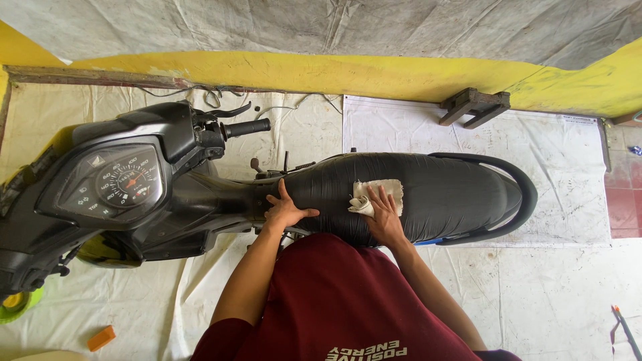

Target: The person wipes the black seat of a motorcycle with a white cloth. They hold the seat with their left hand while scrubbing the surface with their right hand, moving from the rear to the front and back again to clean the entire area.

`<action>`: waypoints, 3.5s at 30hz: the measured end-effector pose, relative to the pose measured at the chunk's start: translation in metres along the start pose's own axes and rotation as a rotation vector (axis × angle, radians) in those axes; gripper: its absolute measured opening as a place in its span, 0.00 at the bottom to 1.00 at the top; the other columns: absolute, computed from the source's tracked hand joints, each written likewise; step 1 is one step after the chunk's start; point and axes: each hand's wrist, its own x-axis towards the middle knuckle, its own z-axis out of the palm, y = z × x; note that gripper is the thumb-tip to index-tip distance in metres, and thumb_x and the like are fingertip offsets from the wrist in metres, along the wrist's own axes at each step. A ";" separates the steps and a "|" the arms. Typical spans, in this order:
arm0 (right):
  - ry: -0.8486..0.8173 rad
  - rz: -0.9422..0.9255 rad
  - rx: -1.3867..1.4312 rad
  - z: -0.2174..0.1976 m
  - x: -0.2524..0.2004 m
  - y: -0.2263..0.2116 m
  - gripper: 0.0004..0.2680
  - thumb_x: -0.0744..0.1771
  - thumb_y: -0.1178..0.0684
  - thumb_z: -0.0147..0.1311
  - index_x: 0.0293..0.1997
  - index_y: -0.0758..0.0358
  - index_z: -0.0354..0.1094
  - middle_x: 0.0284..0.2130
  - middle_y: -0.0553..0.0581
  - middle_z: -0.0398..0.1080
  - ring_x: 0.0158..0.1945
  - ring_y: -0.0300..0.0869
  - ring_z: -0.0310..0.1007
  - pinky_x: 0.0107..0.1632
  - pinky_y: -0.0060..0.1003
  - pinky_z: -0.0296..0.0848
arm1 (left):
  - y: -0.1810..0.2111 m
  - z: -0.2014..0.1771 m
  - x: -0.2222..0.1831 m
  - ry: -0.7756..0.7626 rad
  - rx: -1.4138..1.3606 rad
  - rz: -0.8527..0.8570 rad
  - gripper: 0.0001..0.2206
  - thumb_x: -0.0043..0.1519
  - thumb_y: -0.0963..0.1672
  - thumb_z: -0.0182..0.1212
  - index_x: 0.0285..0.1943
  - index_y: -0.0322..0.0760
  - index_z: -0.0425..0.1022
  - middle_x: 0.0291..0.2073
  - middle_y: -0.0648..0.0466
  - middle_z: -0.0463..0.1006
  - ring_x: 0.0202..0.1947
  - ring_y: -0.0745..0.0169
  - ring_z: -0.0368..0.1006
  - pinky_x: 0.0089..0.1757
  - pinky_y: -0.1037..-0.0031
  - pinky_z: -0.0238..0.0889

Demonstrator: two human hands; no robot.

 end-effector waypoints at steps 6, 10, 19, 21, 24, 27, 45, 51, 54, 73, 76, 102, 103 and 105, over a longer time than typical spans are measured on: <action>-0.004 0.492 0.777 -0.011 -0.005 0.001 0.15 0.72 0.46 0.49 0.60 0.67 0.71 0.50 0.70 0.76 0.53 0.55 0.74 0.58 0.50 0.73 | -0.001 -0.001 -0.001 0.013 0.000 0.001 0.77 0.32 0.68 0.75 0.80 0.58 0.11 0.76 0.23 0.33 0.69 0.14 0.53 0.63 0.38 0.51; 0.236 0.460 1.167 -0.003 -0.008 0.041 0.17 0.71 0.45 0.52 0.60 0.73 0.68 0.48 0.65 0.71 0.46 0.41 0.70 0.49 0.41 0.71 | -0.003 0.001 0.000 0.011 0.008 0.011 0.77 0.31 0.68 0.74 0.80 0.58 0.10 0.76 0.22 0.32 0.69 0.15 0.55 0.64 0.37 0.49; 0.754 0.455 1.212 -0.094 -0.048 0.114 0.22 0.71 0.41 0.53 0.62 0.74 0.61 0.52 0.64 0.69 0.55 0.48 0.71 0.55 0.44 0.75 | -0.004 0.000 0.001 0.008 -0.030 0.024 0.77 0.31 0.66 0.75 0.80 0.56 0.11 0.75 0.19 0.31 0.66 0.14 0.60 0.58 0.43 0.65; 0.851 0.465 0.906 -0.118 -0.056 0.120 0.20 0.73 0.42 0.49 0.64 0.72 0.60 0.53 0.65 0.68 0.55 0.48 0.71 0.54 0.43 0.77 | -0.005 0.003 0.009 -0.016 -0.026 0.026 0.77 0.33 0.66 0.75 0.79 0.53 0.09 0.75 0.20 0.29 0.67 0.16 0.58 0.58 0.44 0.65; 0.864 0.619 0.528 -0.140 -0.064 0.133 0.18 0.73 0.43 0.50 0.65 0.68 0.67 0.53 0.66 0.75 0.56 0.47 0.75 0.57 0.42 0.72 | -0.004 0.001 0.005 -0.019 -0.043 0.019 0.77 0.34 0.66 0.76 0.79 0.54 0.09 0.75 0.22 0.27 0.68 0.18 0.57 0.60 0.44 0.63; 0.739 0.735 0.381 -0.136 -0.063 0.140 0.17 0.72 0.44 0.50 0.66 0.65 0.69 0.52 0.67 0.76 0.55 0.49 0.77 0.57 0.44 0.72 | -0.001 -0.003 -0.002 -0.021 -0.012 0.022 0.76 0.35 0.66 0.75 0.80 0.54 0.10 0.75 0.21 0.29 0.68 0.17 0.58 0.60 0.43 0.63; 0.106 -0.068 -0.297 0.006 0.006 -0.014 0.26 0.61 0.61 0.56 0.68 0.55 0.63 0.72 0.67 0.52 0.76 0.58 0.46 0.72 0.59 0.46 | -0.003 -0.003 0.001 -0.041 -0.016 0.014 0.77 0.32 0.67 0.74 0.79 0.56 0.08 0.76 0.22 0.27 0.71 0.17 0.54 0.62 0.45 0.61; -0.237 0.246 0.740 -0.027 0.004 -0.042 0.16 0.69 0.45 0.53 0.64 0.58 0.68 0.51 0.56 0.75 0.53 0.41 0.74 0.58 0.38 0.71 | -0.007 0.002 0.011 -0.043 -0.058 0.023 0.78 0.32 0.66 0.75 0.79 0.56 0.07 0.76 0.22 0.24 0.72 0.18 0.50 0.62 0.45 0.60; -0.005 0.489 1.239 -0.019 0.001 0.009 0.19 0.69 0.43 0.51 0.61 0.69 0.66 0.46 0.62 0.72 0.47 0.48 0.72 0.52 0.48 0.71 | -0.011 0.006 0.021 -0.039 -0.040 0.030 0.79 0.32 0.66 0.76 0.77 0.53 0.05 0.75 0.22 0.23 0.72 0.19 0.51 0.63 0.45 0.59; 0.642 0.566 0.033 -0.113 -0.061 0.192 0.18 0.68 0.60 0.50 0.68 0.65 0.66 0.59 0.69 0.69 0.61 0.58 0.70 0.63 0.46 0.68 | -0.012 0.002 0.013 -0.030 -0.085 0.025 0.79 0.31 0.64 0.78 0.78 0.53 0.07 0.75 0.19 0.23 0.73 0.18 0.47 0.64 0.46 0.56; 0.467 0.461 -0.252 -0.074 -0.040 0.178 0.28 0.59 0.69 0.48 0.69 0.62 0.64 0.73 0.69 0.54 0.77 0.61 0.46 0.74 0.56 0.48 | -0.020 0.009 0.023 -0.005 -0.082 0.045 0.79 0.32 0.64 0.79 0.78 0.52 0.07 0.73 0.17 0.24 0.74 0.17 0.44 0.65 0.45 0.54; -0.278 -0.393 -0.035 -0.063 0.001 -0.009 0.29 0.58 0.64 0.57 0.68 0.61 0.57 0.71 0.58 0.52 0.75 0.48 0.47 0.74 0.45 0.42 | -0.002 -0.006 -0.008 -0.017 -0.129 -0.026 0.78 0.29 0.63 0.76 0.79 0.57 0.09 0.77 0.24 0.24 0.75 0.21 0.43 0.67 0.46 0.54; -0.278 -0.394 -0.036 -0.062 -0.003 0.001 0.29 0.58 0.64 0.57 0.68 0.61 0.57 0.71 0.58 0.52 0.75 0.48 0.47 0.74 0.45 0.42 | -0.008 0.001 0.001 -0.016 -0.130 -0.025 0.78 0.29 0.63 0.76 0.79 0.57 0.09 0.77 0.24 0.24 0.75 0.21 0.43 0.67 0.46 0.54; -0.200 -0.439 -0.196 -0.062 -0.007 0.018 0.28 0.59 0.67 0.53 0.69 0.59 0.59 0.72 0.54 0.56 0.75 0.44 0.53 0.77 0.43 0.45 | -0.021 0.012 0.018 0.021 -0.131 0.054 0.78 0.33 0.63 0.81 0.78 0.54 0.08 0.74 0.20 0.23 0.78 0.23 0.26 0.67 0.43 0.47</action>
